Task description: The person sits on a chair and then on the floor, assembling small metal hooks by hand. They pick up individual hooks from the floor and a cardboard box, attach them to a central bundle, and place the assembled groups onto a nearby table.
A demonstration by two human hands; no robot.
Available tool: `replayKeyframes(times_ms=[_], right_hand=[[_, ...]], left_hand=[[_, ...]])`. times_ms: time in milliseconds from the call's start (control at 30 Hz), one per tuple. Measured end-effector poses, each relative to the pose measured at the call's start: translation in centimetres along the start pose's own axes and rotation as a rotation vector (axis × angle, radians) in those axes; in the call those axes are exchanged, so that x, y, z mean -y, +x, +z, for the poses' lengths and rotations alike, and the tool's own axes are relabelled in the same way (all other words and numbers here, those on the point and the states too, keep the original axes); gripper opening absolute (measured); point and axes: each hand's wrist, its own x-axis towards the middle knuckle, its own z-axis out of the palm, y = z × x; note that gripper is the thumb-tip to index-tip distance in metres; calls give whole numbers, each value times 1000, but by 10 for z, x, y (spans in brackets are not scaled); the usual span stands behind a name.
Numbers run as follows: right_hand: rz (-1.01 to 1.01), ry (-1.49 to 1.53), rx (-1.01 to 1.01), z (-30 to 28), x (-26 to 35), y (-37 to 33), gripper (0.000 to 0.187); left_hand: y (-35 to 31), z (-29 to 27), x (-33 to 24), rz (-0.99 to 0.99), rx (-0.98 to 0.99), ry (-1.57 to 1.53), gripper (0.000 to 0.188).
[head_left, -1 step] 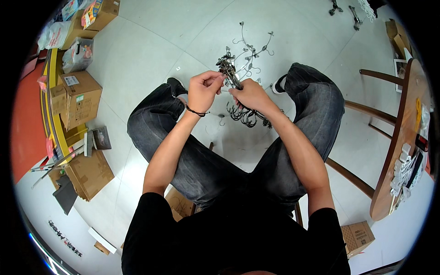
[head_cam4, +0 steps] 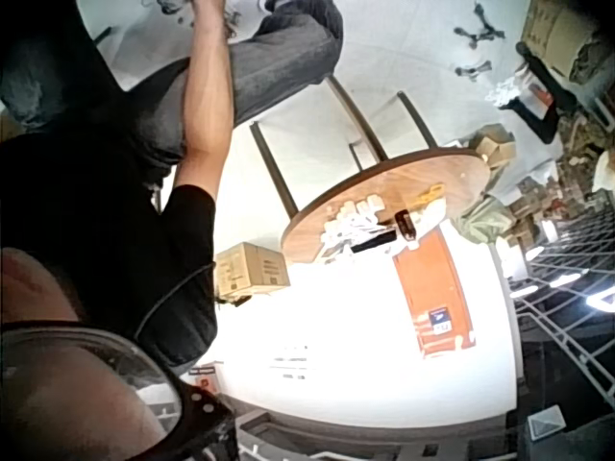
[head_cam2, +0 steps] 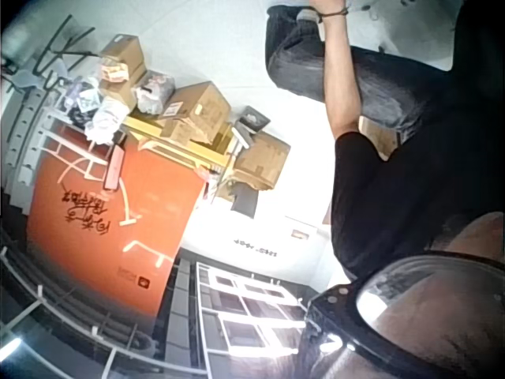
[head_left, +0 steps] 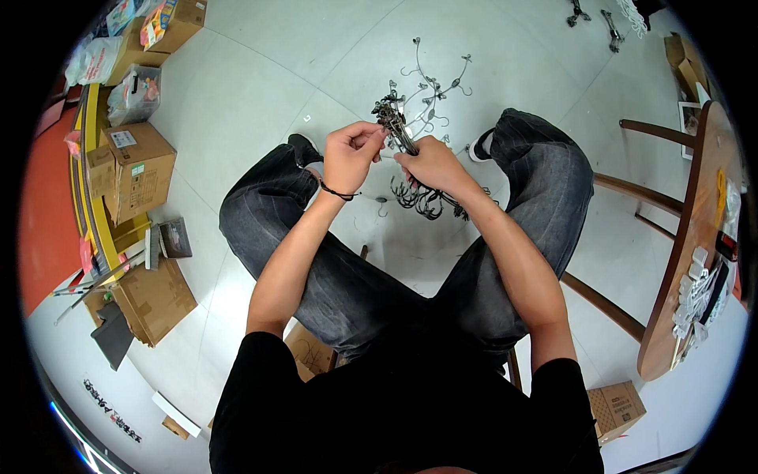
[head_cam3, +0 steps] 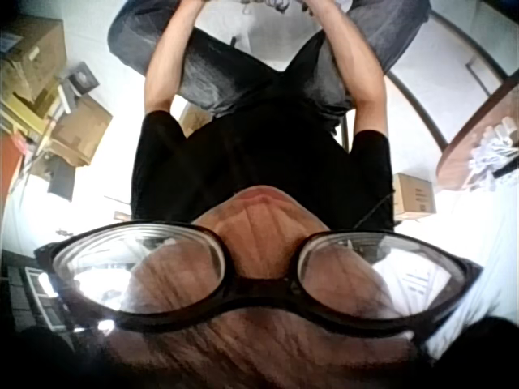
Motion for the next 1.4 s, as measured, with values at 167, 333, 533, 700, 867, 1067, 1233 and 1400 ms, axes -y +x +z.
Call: replayKeyframes(times_ms=[167,333,533,700,867,1067,1233,1400], right_hand=[[-21,-4,-27,2,-9,5,35],[21,0,-58,4,-19,13,38],[8,-83,-89,6,-19,12,40],[32,-127,-85,1,-8,6,40],[43,-128,-111,3,-9,6,39],[37,-236,-163,2,-4,0,39],[0,-303,-202,2,0,-4,37],[-28,-337,-194,0,6,-8,36]], left_hand=[[-2,5,3,104,13,189,10],[-3,9,-1,322,79,372,12],[-1,7,-1,123,37,280,14],[1,-1,-5,27,74,139,15],[-2,1,-6,-59,121,-17,13],[-6,6,-14,43,-5,140,11],[0,-4,-14,157,-102,224,11],[5,-9,-14,85,-128,201,10]])
